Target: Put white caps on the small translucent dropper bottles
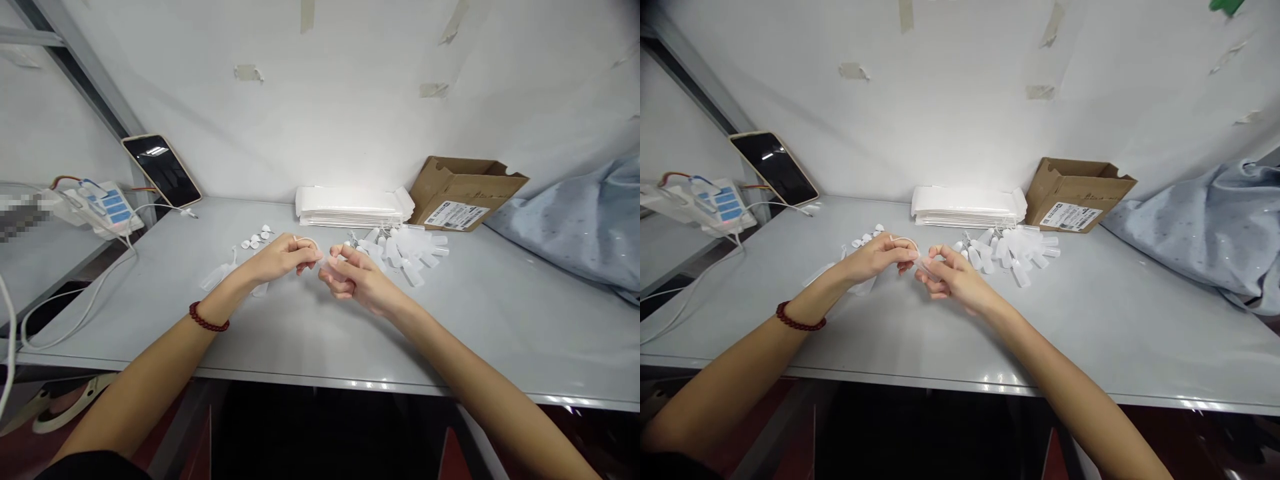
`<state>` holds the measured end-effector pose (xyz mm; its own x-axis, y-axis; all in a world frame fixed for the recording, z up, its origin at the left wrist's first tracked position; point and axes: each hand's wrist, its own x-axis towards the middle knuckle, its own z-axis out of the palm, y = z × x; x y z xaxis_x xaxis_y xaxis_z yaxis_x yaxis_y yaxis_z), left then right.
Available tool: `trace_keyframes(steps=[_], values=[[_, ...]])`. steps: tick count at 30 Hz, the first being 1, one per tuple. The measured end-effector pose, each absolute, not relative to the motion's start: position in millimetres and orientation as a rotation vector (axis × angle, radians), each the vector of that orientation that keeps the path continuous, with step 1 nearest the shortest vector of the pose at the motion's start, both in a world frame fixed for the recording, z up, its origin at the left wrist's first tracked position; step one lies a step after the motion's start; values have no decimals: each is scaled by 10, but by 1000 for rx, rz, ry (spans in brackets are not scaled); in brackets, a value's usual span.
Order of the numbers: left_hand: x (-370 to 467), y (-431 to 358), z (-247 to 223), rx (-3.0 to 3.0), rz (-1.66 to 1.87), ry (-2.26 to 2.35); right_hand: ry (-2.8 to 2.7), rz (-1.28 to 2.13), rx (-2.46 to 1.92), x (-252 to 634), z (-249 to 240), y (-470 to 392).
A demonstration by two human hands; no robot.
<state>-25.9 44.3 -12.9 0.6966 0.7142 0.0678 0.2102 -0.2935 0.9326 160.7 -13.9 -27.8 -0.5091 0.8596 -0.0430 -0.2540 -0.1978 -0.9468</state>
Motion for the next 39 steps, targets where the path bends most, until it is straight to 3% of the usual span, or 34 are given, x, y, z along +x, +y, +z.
trace_keyframes(steps=[7,10,14,20,24,32,39], values=[[-243,448,-138,1786,550,813,-1980,772,-1023,1542,-435,-155],[-244,446,-126,1808,522,806,-2085,644,-1021,1530,-476,-143],[-242,454,-156,1819,539,795,-1966,841,-979,1511,-416,-187],[-230,453,-213,1823,613,804,-1427,1665,-854,1512,-277,-239],[-220,435,-208,1770,658,775,-1138,1982,-722,1558,-242,-195],[-208,431,-228,1728,698,652,-994,2186,-575,1603,-220,-152],[-200,426,-176,1724,672,727,-1063,2009,-690,1686,-238,-65]])
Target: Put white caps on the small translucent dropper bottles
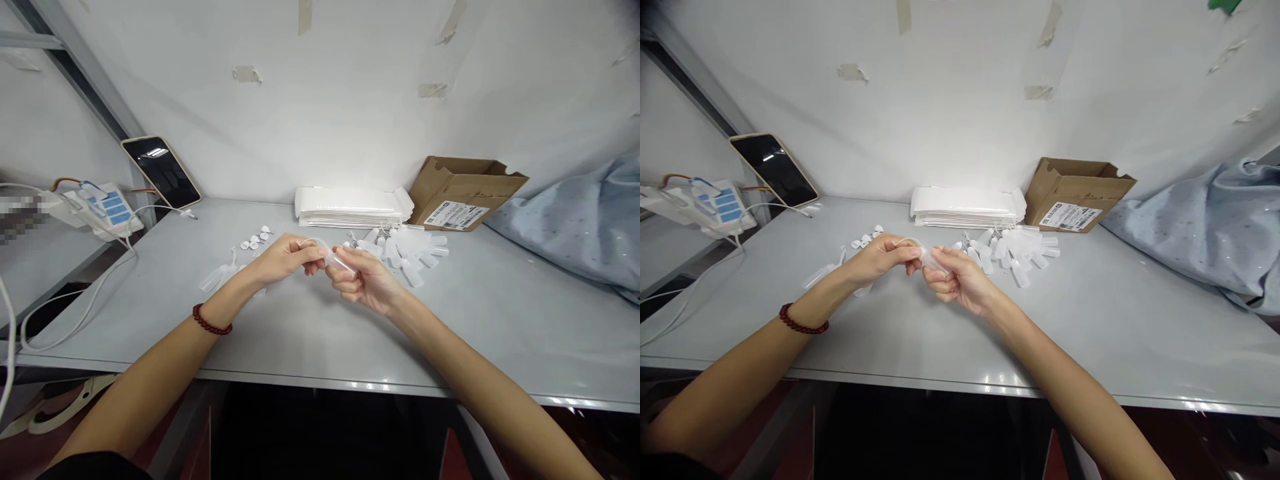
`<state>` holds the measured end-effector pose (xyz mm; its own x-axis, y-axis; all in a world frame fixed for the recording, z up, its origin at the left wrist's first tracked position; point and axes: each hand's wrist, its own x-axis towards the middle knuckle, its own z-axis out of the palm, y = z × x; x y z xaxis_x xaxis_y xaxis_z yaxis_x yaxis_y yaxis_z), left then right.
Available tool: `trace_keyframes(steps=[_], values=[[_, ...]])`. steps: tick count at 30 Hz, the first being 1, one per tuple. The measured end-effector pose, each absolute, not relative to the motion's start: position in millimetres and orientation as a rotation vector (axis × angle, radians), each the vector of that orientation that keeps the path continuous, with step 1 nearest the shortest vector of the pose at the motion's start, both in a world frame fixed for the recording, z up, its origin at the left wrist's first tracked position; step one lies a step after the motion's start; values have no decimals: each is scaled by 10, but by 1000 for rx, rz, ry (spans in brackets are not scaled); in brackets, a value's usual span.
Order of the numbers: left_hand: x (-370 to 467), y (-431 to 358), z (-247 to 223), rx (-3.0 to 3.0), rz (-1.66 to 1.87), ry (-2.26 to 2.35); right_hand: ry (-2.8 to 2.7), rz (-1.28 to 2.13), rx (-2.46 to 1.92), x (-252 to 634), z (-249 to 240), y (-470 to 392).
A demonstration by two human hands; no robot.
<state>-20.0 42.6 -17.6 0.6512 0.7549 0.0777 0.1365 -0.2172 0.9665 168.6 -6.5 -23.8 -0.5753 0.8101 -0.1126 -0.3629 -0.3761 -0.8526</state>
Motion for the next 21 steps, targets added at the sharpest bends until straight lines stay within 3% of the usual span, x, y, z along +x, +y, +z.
trace_keyframes(steps=[5,9,12,21], values=[[-280,517,-138,1591,776,950,-1136,1470,-998,1953,-208,106],[-424,646,-105,1552,915,1233,-1474,442,-1467,2214,-239,224],[-566,745,-106,1756,958,1553,-1662,-37,-1792,2324,-265,271],[-892,940,-241,2287,461,1954,-1805,-302,-2113,2337,-334,299]])
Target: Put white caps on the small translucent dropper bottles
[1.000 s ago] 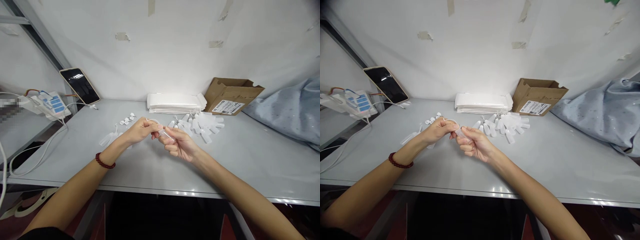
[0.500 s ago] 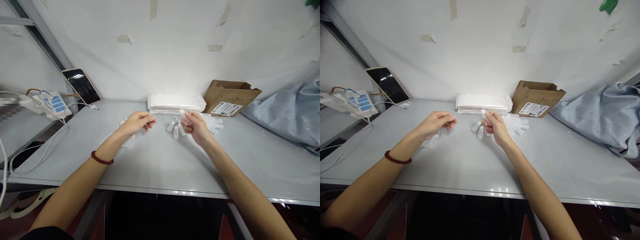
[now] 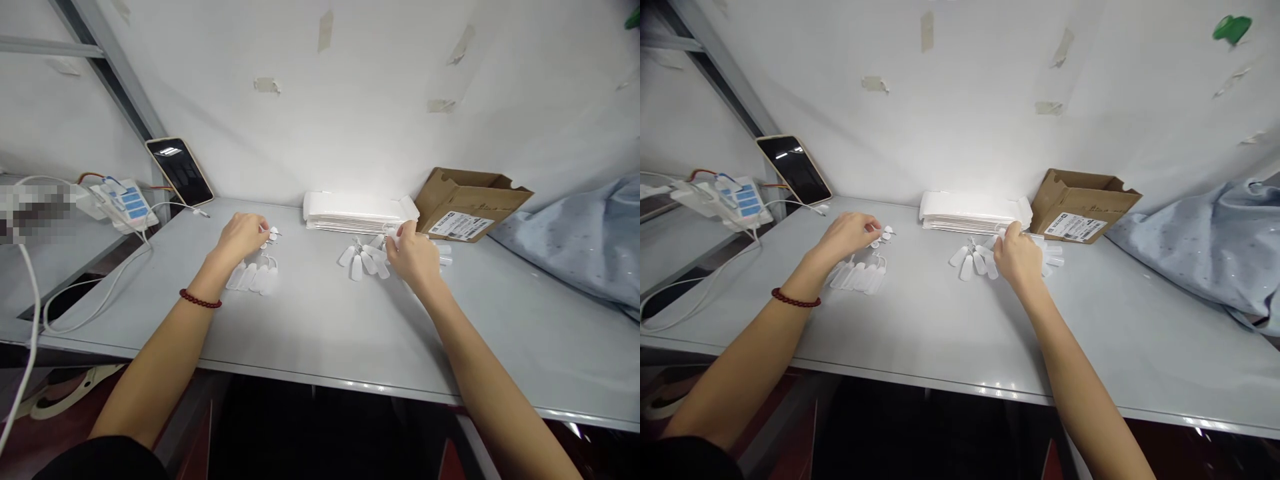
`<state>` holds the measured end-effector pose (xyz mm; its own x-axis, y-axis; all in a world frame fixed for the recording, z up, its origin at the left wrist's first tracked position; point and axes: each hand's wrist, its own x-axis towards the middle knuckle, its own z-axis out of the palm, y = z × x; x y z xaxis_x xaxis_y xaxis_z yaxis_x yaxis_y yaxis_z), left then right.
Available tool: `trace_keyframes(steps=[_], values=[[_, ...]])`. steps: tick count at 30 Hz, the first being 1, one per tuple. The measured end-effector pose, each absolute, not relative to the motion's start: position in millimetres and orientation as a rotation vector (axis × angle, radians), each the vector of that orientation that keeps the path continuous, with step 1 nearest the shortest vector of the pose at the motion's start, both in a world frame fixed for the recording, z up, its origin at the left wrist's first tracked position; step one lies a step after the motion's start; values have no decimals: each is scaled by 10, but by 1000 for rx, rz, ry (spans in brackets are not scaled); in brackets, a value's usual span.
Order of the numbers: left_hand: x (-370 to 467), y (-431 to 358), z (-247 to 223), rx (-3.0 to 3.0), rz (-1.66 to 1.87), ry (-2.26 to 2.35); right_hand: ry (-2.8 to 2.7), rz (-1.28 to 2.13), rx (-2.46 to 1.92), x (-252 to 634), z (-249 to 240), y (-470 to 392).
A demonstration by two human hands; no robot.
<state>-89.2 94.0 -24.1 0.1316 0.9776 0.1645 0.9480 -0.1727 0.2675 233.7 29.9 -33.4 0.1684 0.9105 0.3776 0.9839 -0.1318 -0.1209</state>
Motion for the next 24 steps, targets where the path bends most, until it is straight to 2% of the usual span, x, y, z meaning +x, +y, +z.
trace_keyframes(steps=[6,24], values=[[-936,977,-304,2405,353,1954,-1740,-455,-2040,2383,-367,299],[-764,994,-428,2530,271,1748,-1821,-494,-1631,2102,-433,187]])
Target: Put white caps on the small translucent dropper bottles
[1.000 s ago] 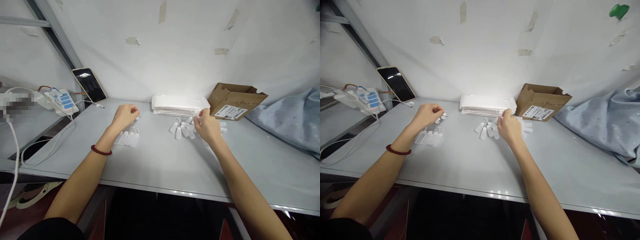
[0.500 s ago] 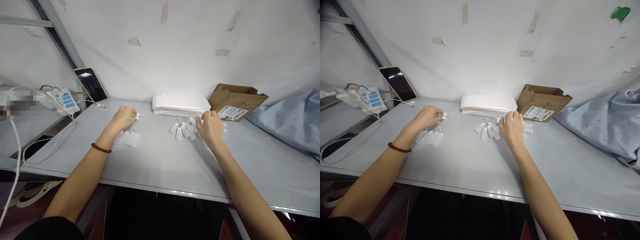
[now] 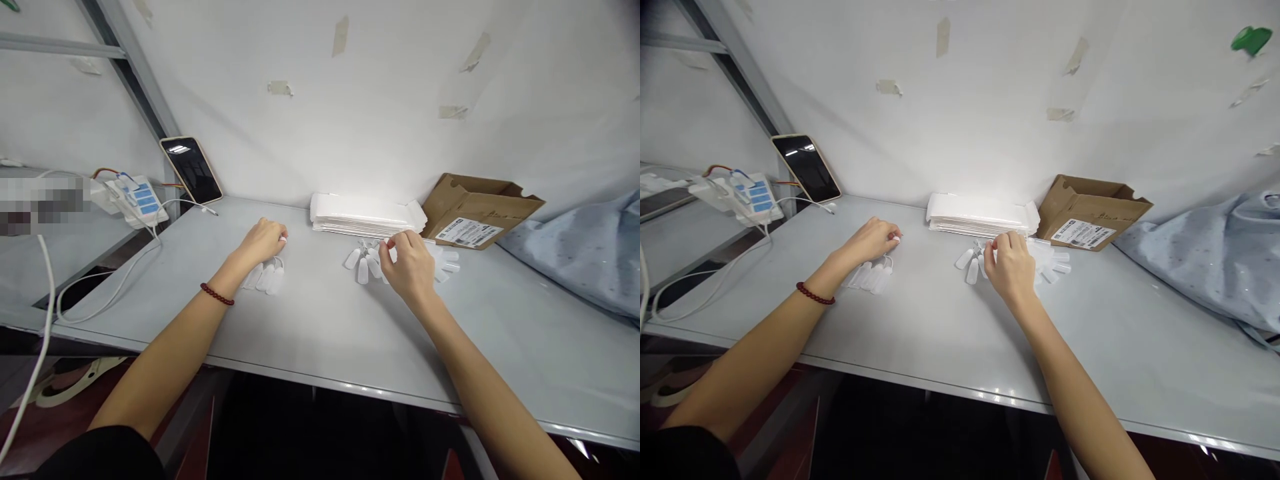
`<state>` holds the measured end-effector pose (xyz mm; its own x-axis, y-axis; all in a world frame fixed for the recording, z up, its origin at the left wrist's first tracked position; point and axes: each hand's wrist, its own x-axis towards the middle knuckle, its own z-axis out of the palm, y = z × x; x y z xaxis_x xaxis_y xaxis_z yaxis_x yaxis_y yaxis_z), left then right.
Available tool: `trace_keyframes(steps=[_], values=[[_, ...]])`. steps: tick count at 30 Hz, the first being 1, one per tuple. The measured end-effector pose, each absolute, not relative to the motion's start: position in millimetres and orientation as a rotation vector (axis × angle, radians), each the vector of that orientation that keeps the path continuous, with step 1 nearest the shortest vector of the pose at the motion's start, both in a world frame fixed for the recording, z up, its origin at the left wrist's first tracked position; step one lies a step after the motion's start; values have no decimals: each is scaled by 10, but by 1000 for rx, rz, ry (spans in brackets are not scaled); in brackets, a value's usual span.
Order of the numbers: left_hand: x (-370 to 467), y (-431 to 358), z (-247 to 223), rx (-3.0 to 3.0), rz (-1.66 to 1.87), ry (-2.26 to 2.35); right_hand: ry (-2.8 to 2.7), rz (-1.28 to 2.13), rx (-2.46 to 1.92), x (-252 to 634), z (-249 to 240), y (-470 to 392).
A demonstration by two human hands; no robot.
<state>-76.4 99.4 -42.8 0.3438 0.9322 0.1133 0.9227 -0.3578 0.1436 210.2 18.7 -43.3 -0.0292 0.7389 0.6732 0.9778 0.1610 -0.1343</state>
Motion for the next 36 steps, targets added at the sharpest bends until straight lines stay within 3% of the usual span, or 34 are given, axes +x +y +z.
trace_keyframes(steps=[5,11,15,36], values=[[-719,964,-378,2507,517,1700,-1947,-354,-1376,1884,-436,90],[-699,940,-332,2443,809,1667,-2218,355,-1304,1337,-308,49],[-708,939,-314,2438,876,1685,-2421,617,-1309,994,-335,119],[-675,922,-328,2396,969,1720,-2420,623,-1329,768,-493,147]])
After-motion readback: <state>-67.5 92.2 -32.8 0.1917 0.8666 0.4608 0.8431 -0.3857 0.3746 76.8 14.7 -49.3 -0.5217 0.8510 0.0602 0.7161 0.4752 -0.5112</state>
